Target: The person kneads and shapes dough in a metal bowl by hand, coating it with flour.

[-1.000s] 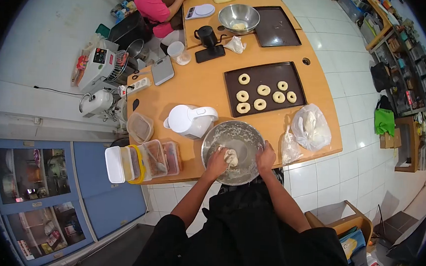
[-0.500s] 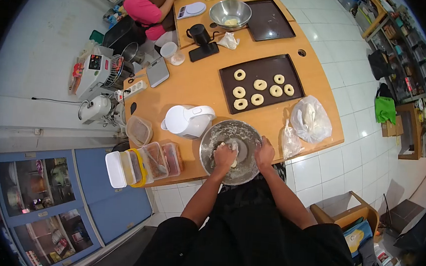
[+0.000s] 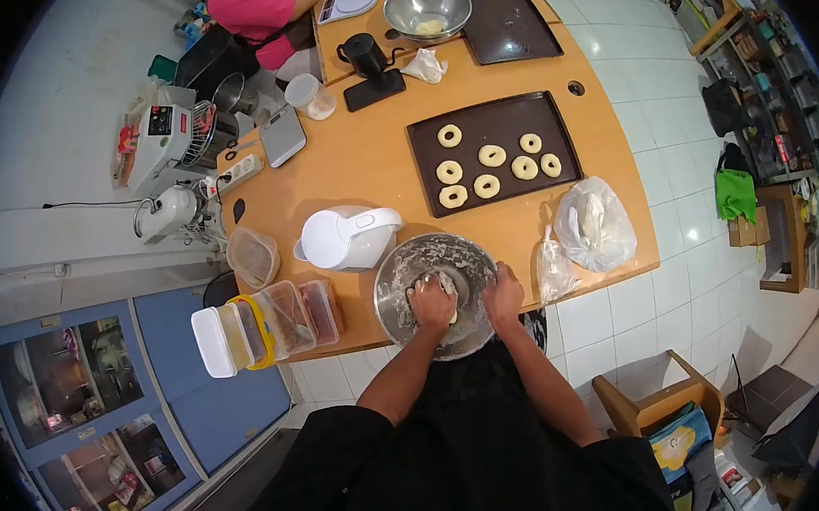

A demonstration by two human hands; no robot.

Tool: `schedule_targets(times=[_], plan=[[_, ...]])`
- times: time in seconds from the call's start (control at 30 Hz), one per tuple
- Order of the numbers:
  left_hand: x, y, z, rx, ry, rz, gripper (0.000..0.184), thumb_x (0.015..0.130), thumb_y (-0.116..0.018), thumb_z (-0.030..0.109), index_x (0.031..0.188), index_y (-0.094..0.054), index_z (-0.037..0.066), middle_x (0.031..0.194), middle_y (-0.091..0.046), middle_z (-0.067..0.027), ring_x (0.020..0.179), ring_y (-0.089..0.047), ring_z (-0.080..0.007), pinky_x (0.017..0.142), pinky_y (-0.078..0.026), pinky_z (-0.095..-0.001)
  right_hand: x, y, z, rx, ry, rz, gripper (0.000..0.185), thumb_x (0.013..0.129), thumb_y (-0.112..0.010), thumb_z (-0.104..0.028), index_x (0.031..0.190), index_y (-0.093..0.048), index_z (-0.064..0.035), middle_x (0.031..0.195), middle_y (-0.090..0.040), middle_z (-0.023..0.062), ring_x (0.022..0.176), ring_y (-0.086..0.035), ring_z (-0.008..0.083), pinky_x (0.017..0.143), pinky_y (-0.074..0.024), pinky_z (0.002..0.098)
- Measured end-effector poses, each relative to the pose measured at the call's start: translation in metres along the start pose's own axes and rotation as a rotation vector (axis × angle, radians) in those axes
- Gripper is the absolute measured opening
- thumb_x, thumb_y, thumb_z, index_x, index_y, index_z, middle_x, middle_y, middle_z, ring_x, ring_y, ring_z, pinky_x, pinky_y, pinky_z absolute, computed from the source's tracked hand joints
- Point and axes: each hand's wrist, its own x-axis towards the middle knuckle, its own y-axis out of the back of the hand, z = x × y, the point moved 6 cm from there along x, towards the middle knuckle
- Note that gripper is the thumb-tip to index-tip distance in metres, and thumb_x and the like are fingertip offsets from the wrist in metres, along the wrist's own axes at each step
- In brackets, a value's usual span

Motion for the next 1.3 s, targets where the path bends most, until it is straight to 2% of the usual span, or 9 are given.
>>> schedule_targets(times=[0.4, 0.63, 0.77, 0.87, 1.0, 1.03, 1.13, 1.17, 1.3], plan=[[0.020, -0.016, 0.024, -0.007, -0.318, 0.191, 0.041, 0.073, -0.064, 0.033, 0.103, -0.060, 0.006, 0.114, -0.059, -0.0156, 0.108, -0.052, -0.0349, 0.089, -0.038, -0.0513, 0.005, -0.001, 0.000, 0.051, -0.052, -0.076, 0.012, 0.083, -0.059, -0.008, 0.088, -0.054, 0.0009, 0.087, -0.059, 0.0240, 0.081, -0.059, 0.0463, 0.068, -0.0458, 0.0499], [0.026, -0.015, 0.018, -0.110, -0.172, 0.187, 0.045, 0.075, -0.065, 0.038, 0.108, -0.058, 0.008, 0.116, -0.057, -0.0178, 0.112, -0.049, -0.0384, 0.096, -0.034, -0.0528, 0.006, 0.001, -0.007, 0.008, -0.006, -0.043, 0.011, 0.085, -0.058, -0.010, 0.089, -0.055, 0.0003, 0.087, -0.060, 0.0229, 0.079, -0.059, 0.0457, 0.066, -0.0461, 0.0496], [0.027, -0.003, 0.014, -0.322, -0.101, 0.143, 0.034, 0.086, -0.057, 0.031, 0.110, -0.060, 0.006, 0.114, -0.060, -0.0207, 0.116, -0.049, -0.0407, 0.103, -0.030, -0.0527, -0.001, 0.000, -0.004, -0.020, 0.001, 0.011, 0.013, 0.083, -0.059, -0.009, 0.091, -0.055, -0.0002, 0.087, -0.061, 0.0223, 0.078, -0.060, 0.0449, 0.067, -0.0463, 0.0502], [0.025, -0.050, -0.018, -0.467, -0.272, 0.363, 0.040, 0.086, -0.056, 0.029, 0.119, -0.059, 0.006, 0.121, -0.058, -0.0214, 0.122, -0.046, -0.0430, 0.105, -0.028, -0.0545, 0.000, 0.002, -0.008, -0.055, -0.043, -0.061, 0.014, 0.081, -0.059, -0.007, 0.093, -0.055, -0.0007, 0.089, -0.061, 0.0223, 0.081, -0.060, 0.0440, 0.069, -0.0465, 0.0500], [0.022, -0.057, -0.034, -0.551, -0.222, 0.327, 0.045, 0.083, -0.058, 0.018, 0.127, -0.054, 0.006, 0.124, -0.056, -0.0235, 0.123, -0.043, -0.0466, 0.105, -0.029, -0.0555, -0.003, 0.000, -0.009, 0.000, 0.049, -0.040, 0.015, 0.080, -0.058, -0.007, 0.093, -0.054, -0.0007, 0.088, -0.061, 0.0226, 0.081, -0.060, 0.0441, 0.069, -0.0469, 0.0501], [0.018, -0.052, -0.040, -0.589, -0.180, 0.427, 0.046, 0.081, -0.059, 0.014, 0.126, -0.053, 0.006, 0.119, -0.058, -0.0242, 0.115, -0.049, -0.0467, 0.100, -0.036, -0.0522, -0.006, -0.001, -0.009, 0.011, 0.056, -0.029, 0.014, 0.080, -0.057, -0.007, 0.092, -0.055, -0.0007, 0.088, -0.061, 0.0226, 0.080, -0.060, 0.0443, 0.069, -0.0469, 0.0502], [0.006, -0.005, -0.031, -0.539, -0.004, 0.237, 0.041, 0.080, -0.059, 0.014, 0.120, -0.056, 0.004, 0.112, -0.059, -0.0251, 0.105, -0.053, -0.0453, 0.092, -0.042, -0.0505, -0.013, -0.005, 0.001, 0.020, 0.018, -0.013, 0.013, 0.082, -0.057, -0.009, 0.091, -0.055, -0.0006, 0.087, -0.061, 0.0228, 0.079, -0.060, 0.0450, 0.068, -0.0469, 0.0507], [-0.002, 0.010, -0.023, -0.467, 0.002, 0.302, 0.031, 0.080, -0.059, 0.013, 0.109, -0.060, 0.003, 0.103, -0.062, -0.0247, 0.094, -0.056, -0.0440, 0.084, -0.044, -0.0516, -0.018, -0.006, 0.003, 0.020, -0.008, -0.019, 0.012, 0.083, -0.057, -0.010, 0.090, -0.055, -0.0005, 0.087, -0.061, 0.0229, 0.078, -0.060, 0.0453, 0.067, -0.0469, 0.0508], [-0.011, 0.000, -0.029, -0.363, -0.074, 0.315, 0.035, 0.079, -0.060, 0.012, 0.112, -0.060, 0.001, 0.091, -0.063, -0.0259, 0.088, -0.059, -0.0439, 0.083, -0.044, -0.0519, -0.024, -0.007, 0.005, 0.033, -0.018, -0.027, 0.013, 0.085, -0.058, -0.012, 0.090, -0.055, -0.0006, 0.088, -0.061, 0.0235, 0.079, -0.060, 0.0458, 0.068, -0.0469, 0.0510]])
